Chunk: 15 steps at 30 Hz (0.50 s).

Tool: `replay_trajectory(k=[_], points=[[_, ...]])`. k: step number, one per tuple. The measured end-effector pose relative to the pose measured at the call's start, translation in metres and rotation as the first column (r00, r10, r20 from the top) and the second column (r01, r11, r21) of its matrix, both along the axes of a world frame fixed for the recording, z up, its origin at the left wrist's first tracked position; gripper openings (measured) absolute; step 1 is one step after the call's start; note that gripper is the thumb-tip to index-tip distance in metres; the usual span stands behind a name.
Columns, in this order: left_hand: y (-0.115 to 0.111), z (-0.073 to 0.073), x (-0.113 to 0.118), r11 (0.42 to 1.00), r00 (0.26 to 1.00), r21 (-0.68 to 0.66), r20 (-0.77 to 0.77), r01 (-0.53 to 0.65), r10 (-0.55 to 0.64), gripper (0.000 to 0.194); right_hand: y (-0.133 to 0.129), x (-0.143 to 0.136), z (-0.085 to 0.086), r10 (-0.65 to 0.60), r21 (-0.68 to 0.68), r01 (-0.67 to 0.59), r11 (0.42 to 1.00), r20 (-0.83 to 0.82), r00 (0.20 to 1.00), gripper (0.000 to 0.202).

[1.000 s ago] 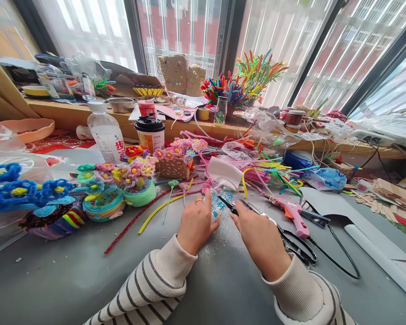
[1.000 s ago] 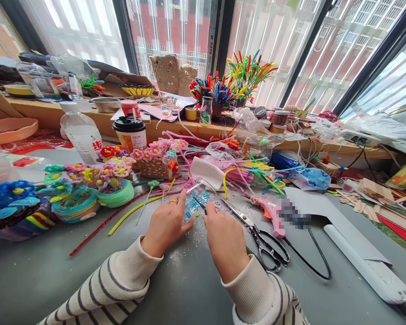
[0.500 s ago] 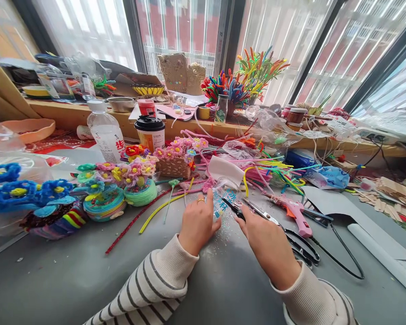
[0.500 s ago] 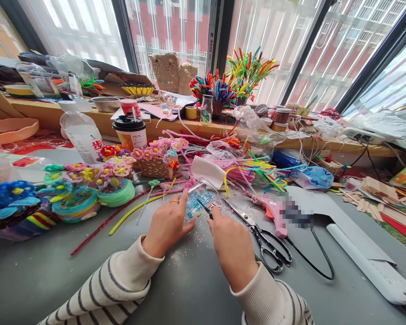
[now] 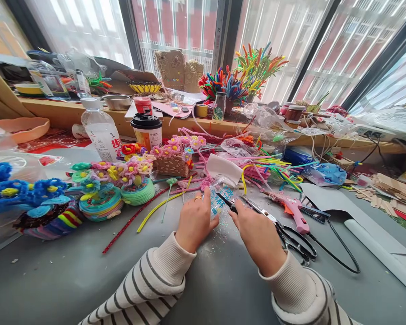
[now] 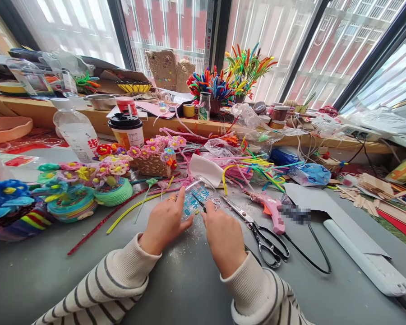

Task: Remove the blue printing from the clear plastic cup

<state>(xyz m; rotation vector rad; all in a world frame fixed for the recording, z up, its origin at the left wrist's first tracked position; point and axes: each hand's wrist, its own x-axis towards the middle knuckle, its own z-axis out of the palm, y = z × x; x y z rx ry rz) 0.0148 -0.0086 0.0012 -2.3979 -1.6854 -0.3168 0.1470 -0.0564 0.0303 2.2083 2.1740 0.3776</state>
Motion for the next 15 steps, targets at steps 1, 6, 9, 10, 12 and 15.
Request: replay_trajectory(k=[1,6,9,10,12,15], points=[[-0.0002,-0.0001,-0.0001,1.000,1.000,-0.003,0.000,-0.004,0.004,0.066,0.0006,-0.0005,-0.0001,-0.001,0.007,0.001,1.000,0.008,1.000,0.020],[-0.0019,-0.0014,0.0007,1.000,1.000,0.028,-0.009,-0.001,0.001,0.066,-0.0029,0.0020,0.0002,0.005,-0.019,-0.005,1.000,0.012,1.000,0.020],[-0.0014,-0.0014,0.0011,1.000,1.000,0.024,-0.009,-0.006,0.006,0.066,-0.0036,0.0013,0.0006,-0.012,-0.013,0.012,1.000,0.020,1.000,0.020],[-0.0010,-0.0011,0.0011,1.000,1.000,0.017,-0.005,-0.013,0.013,0.066,-0.0031,0.0009,0.0006,-0.013,-0.008,0.013,1.000,0.021,1.000,0.021],[-0.0003,-0.0008,0.0010,1.000,1.000,0.010,0.003,-0.022,0.022,0.066,-0.0024,0.0014,0.0000,-0.003,-0.002,0.003,1.000,0.019,1.000,0.021],[0.0000,-0.0010,0.0008,1.000,1.000,0.017,0.007,-0.010,0.010,0.066,-0.0038,0.0053,-0.0019,0.021,-0.010,-0.021,1.000,0.004,1.000,0.019]])
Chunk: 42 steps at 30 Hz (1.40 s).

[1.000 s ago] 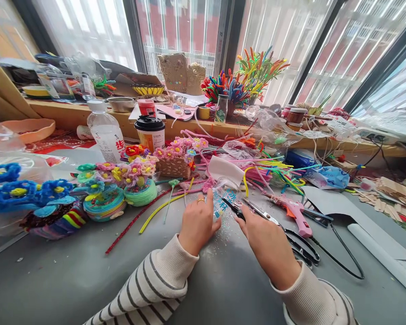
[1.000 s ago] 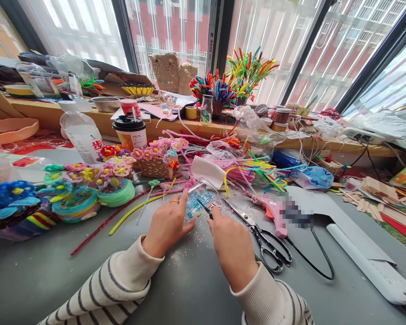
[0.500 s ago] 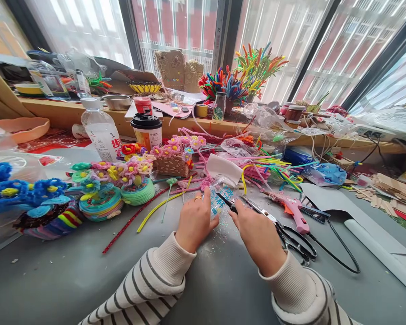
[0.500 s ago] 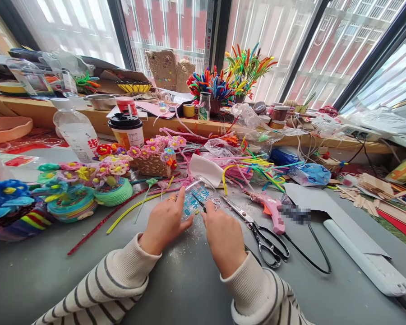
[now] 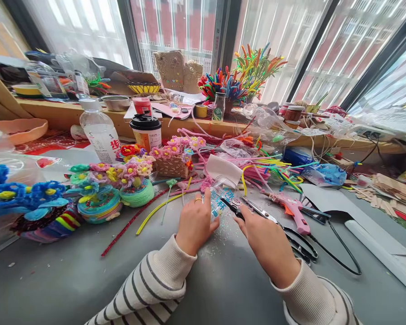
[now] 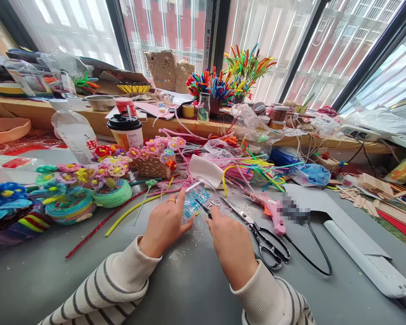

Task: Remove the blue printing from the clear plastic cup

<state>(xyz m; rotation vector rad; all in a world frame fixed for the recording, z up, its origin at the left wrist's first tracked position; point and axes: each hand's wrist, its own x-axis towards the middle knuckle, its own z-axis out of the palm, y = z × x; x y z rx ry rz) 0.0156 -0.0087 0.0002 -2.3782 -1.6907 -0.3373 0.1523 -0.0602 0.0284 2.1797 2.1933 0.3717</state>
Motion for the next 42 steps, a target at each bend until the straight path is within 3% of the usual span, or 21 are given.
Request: replay_trajectory(k=[42], points=[[0.000,0.002,-0.001,1.000,1.000,-0.026,-0.003,0.010,-0.010,0.066,0.000,-0.003,-0.006,-0.031,0.066,0.029,0.997,0.039,0.999,0.020]])
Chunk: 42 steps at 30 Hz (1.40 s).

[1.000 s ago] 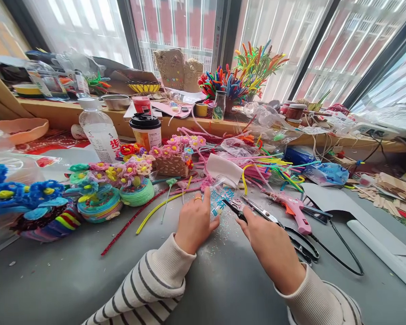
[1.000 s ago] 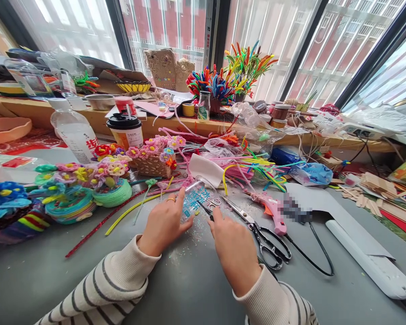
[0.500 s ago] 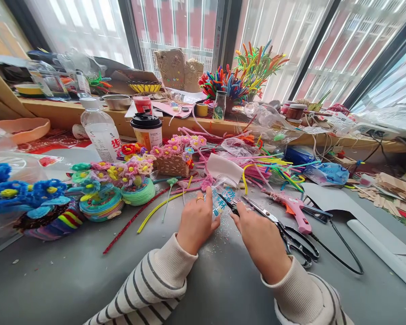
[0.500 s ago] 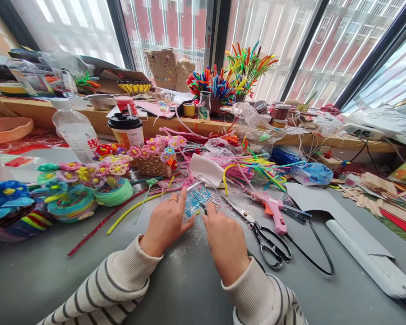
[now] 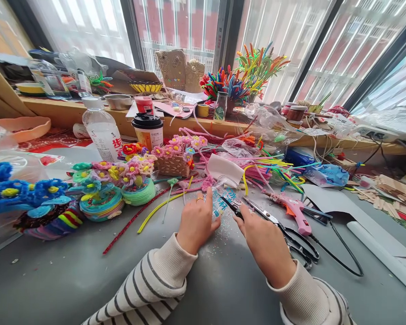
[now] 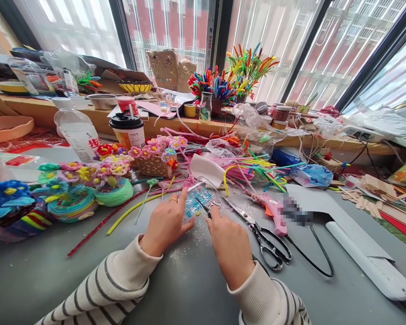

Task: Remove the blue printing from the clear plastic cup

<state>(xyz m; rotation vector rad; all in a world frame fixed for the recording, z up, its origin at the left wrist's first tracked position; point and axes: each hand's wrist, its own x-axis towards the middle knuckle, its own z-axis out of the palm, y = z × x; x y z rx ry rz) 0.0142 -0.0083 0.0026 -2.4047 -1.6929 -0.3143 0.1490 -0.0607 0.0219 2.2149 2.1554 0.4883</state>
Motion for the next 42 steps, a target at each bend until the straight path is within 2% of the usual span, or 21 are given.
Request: replay_trajectory(k=[8,13,15,33,42], points=[[-0.001,-0.001,0.001,1.000,1.000,0.023,0.011,0.012,-0.012,0.064,-0.009,0.012,0.002,0.023,0.010,-0.023,1.000,-0.036,0.999,0.017],[-0.002,0.002,0.000,1.000,1.000,-0.002,0.015,-0.006,0.006,0.064,-0.006,0.023,0.009,0.035,0.103,-0.024,0.994,-0.101,0.994,0.027],[-0.002,0.003,-0.001,1.000,1.000,-0.005,0.016,-0.012,0.012,0.064,-0.005,0.024,0.008,0.042,0.100,-0.031,0.995,-0.110,0.993,0.028],[0.000,-0.001,-0.001,1.000,0.999,-0.008,0.027,-0.026,0.026,0.066,0.006,0.002,0.003,0.044,0.022,-0.042,0.999,-0.118,0.992,0.027],[0.000,0.000,0.000,0.999,0.999,-0.001,0.028,-0.037,0.037,0.066,0.012,-0.003,0.001,0.058,0.023,-0.057,0.998,-0.057,0.997,0.023]])
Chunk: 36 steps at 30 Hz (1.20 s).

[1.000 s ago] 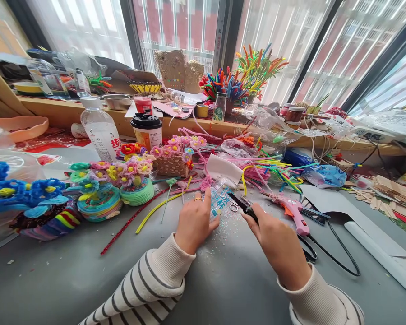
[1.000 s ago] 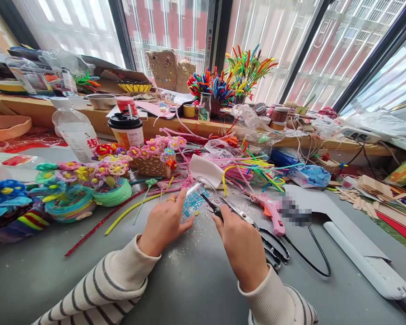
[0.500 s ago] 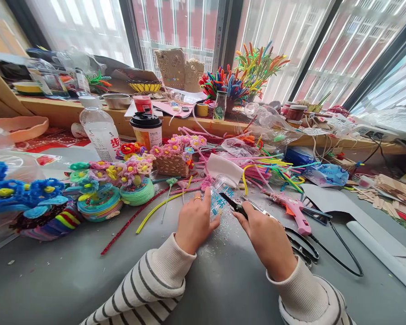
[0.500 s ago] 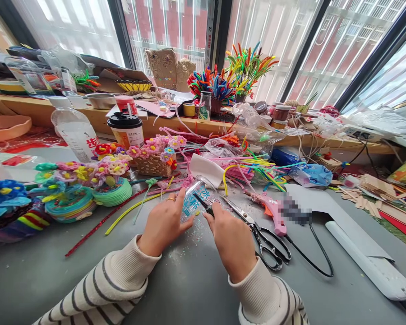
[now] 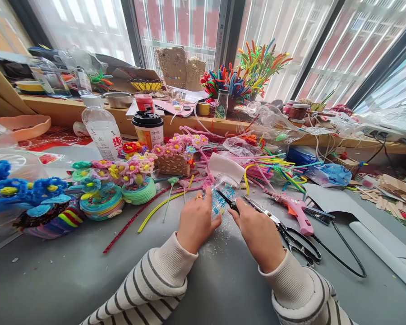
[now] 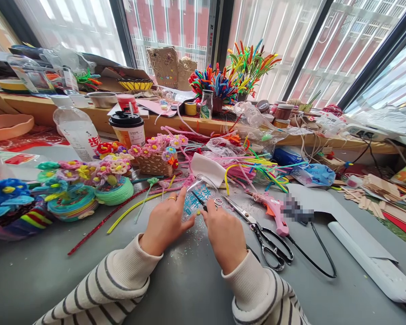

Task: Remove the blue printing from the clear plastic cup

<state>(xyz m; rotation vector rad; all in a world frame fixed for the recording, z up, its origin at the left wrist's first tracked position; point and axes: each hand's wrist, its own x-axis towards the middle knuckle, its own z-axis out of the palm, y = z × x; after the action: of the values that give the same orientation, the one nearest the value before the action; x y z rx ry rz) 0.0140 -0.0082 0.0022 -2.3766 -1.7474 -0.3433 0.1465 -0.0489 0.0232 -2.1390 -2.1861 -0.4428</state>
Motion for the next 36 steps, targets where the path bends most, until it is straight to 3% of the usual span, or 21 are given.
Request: replay_trajectory(k=[10,19,36], points=[[0.0009,-0.0018,-0.0008,1.000,1.000,-0.014,0.013,0.008,-0.008,0.068,0.0018,0.0029,-0.0034,0.040,-0.004,-0.040,0.999,0.016,0.999,0.023],[0.0009,-0.0024,-0.0006,1.000,1.000,0.003,0.004,0.026,-0.026,0.066,0.0006,0.0005,-0.0026,0.013,0.012,-0.014,1.000,0.024,1.000,0.022],[0.0010,0.0011,0.0005,0.999,1.000,-0.027,0.001,0.026,-0.026,0.066,-0.0059,0.0014,0.0030,-0.051,-0.090,0.054,0.994,0.034,0.998,0.021]])
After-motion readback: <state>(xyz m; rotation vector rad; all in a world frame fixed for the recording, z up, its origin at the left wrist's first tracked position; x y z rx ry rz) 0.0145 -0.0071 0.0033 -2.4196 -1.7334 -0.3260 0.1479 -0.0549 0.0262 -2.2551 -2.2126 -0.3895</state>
